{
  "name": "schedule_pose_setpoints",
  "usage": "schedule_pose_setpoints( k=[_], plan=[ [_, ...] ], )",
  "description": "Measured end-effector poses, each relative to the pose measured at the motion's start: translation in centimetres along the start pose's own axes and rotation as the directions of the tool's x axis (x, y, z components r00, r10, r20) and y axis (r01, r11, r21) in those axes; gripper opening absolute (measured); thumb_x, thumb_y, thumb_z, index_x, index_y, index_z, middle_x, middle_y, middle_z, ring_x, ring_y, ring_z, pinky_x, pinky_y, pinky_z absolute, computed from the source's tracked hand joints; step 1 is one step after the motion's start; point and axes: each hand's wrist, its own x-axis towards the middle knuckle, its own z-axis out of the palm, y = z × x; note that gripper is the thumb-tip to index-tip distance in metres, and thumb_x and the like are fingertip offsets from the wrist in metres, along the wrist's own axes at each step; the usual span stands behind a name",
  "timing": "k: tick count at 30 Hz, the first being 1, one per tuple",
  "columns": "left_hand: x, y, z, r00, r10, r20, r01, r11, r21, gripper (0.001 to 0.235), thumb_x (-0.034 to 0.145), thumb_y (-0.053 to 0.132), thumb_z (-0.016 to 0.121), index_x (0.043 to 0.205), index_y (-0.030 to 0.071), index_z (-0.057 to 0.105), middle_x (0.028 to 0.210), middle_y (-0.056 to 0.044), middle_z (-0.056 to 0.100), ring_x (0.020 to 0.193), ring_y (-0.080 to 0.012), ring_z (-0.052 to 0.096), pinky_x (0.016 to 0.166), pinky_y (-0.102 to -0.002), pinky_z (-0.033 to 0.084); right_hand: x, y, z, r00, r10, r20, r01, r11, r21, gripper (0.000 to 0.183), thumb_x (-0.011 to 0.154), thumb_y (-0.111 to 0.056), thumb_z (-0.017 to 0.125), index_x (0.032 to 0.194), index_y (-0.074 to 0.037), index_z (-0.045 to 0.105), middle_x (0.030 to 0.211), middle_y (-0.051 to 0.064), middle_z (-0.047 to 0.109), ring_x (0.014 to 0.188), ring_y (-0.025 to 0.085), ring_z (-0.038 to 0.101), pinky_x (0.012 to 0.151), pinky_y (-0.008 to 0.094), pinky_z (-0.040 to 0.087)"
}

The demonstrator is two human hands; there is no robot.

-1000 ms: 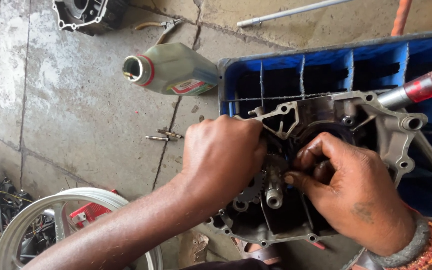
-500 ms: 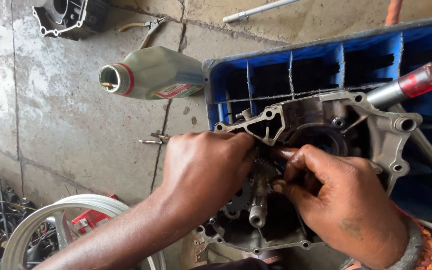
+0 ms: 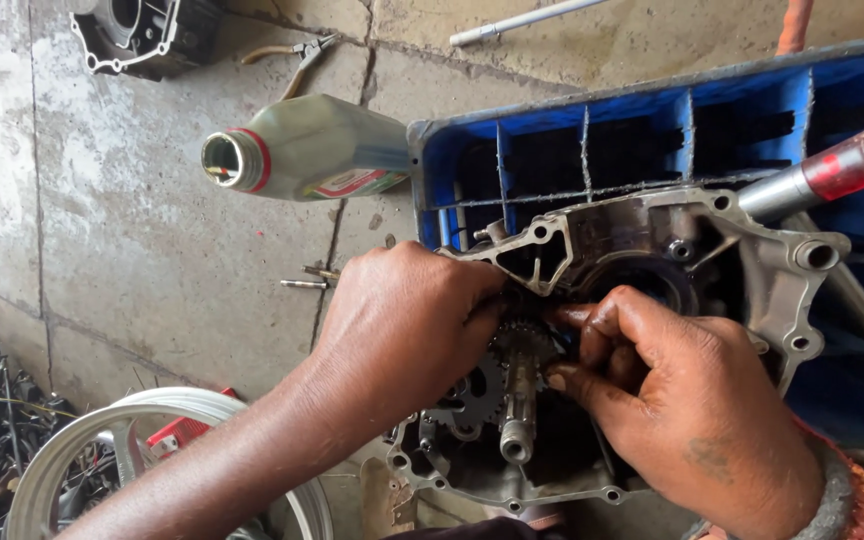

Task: The person sits on the workshop floor assembling a motorcycle engine. They fit gears, shafts and a cam-like component into the open crankcase, pressing parts into place by hand and picking small parts from the floor as they work.

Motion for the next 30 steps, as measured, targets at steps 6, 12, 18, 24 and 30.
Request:
schedule_pose_setpoints(
  k=[6, 12, 18, 24, 30],
  plan=[
    [-0.2, 0.6, -0.6, 0.996, -0.011, 0.086, 0.017, 0.997, -0.075, 0.021, 0.086, 0.024, 0.063, 0.1, 0.023, 0.079, 0.077, -0.014, 0.073, 0.074, -0.0392, 0.071, 0.067, -0.053, 0.055, -0.1, -0.1, 0.2, 0.998, 0.063, -0.019, -0.064, 0.997, -0.037, 0.027, 0.078, -0.017, 0.088, 0.084, -0.007, 0.064, 0.063, 0.001, 0.069, 0.054, 0.009, 0.066, 0.044, 0.025, 0.057],
    [-0.3, 0.9, -1.0, 0.992, 0.019, 0.128, -0.01, 0.997, -0.074, 0.02, 0.085, 0.019, 0.06, 0.097, 0.016, 0.076, 0.081, -0.016, 0.073, 0.077, -0.0388, 0.072, 0.069, -0.052, 0.056, -0.6, 0.4, 0.5, 0.997, -0.005, -0.081, 0.003, 1.0, -0.018, 0.03, 0.077, -0.016, 0.09, 0.085, -0.008, 0.062, 0.06, 0.0, 0.067, 0.053, 0.008, 0.062, 0.047, 0.024, 0.055],
    [-0.7, 0.8, -1.4, 0.975, 0.075, 0.211, -0.049, 0.99, -0.129, 0.021, 0.09, 0.026, 0.059, 0.1, 0.014, 0.074, 0.08, -0.014, 0.074, 0.078, -0.0378, 0.071, 0.069, -0.052, 0.055, -0.5, -0.8, 0.5, 0.992, 0.062, -0.106, -0.071, 0.994, -0.08, 0.027, 0.074, -0.014, 0.09, 0.081, -0.007, 0.065, 0.064, 0.003, 0.067, 0.051, 0.01, 0.065, 0.042, 0.027, 0.053],
    [-1.5, 0.5, -1.3, 0.988, 0.1, 0.12, -0.084, 0.987, -0.135, 0.023, 0.091, 0.028, 0.061, 0.101, 0.012, 0.072, 0.087, -0.014, 0.073, 0.08, -0.0391, 0.071, 0.067, -0.053, 0.054, -0.6, -0.4, 0.6, 0.99, -0.021, -0.136, -0.001, 0.988, -0.157, 0.03, 0.077, -0.017, 0.089, 0.075, -0.006, 0.061, 0.071, 0.001, 0.07, 0.058, 0.008, 0.068, 0.045, 0.025, 0.055],
    [-1.8, -0.2, -1.3, 0.985, 0.119, 0.122, -0.101, 0.984, -0.146, 0.023, 0.091, 0.029, 0.059, 0.098, 0.013, 0.073, 0.084, -0.014, 0.073, 0.079, -0.0388, 0.071, 0.068, -0.052, 0.054, -0.6, -0.1, 0.7, 0.993, 0.023, -0.112, -0.047, 0.973, -0.226, 0.031, 0.077, -0.017, 0.089, 0.072, -0.004, 0.061, 0.068, 0.003, 0.068, 0.056, 0.01, 0.068, 0.048, 0.027, 0.056]
  ],
)
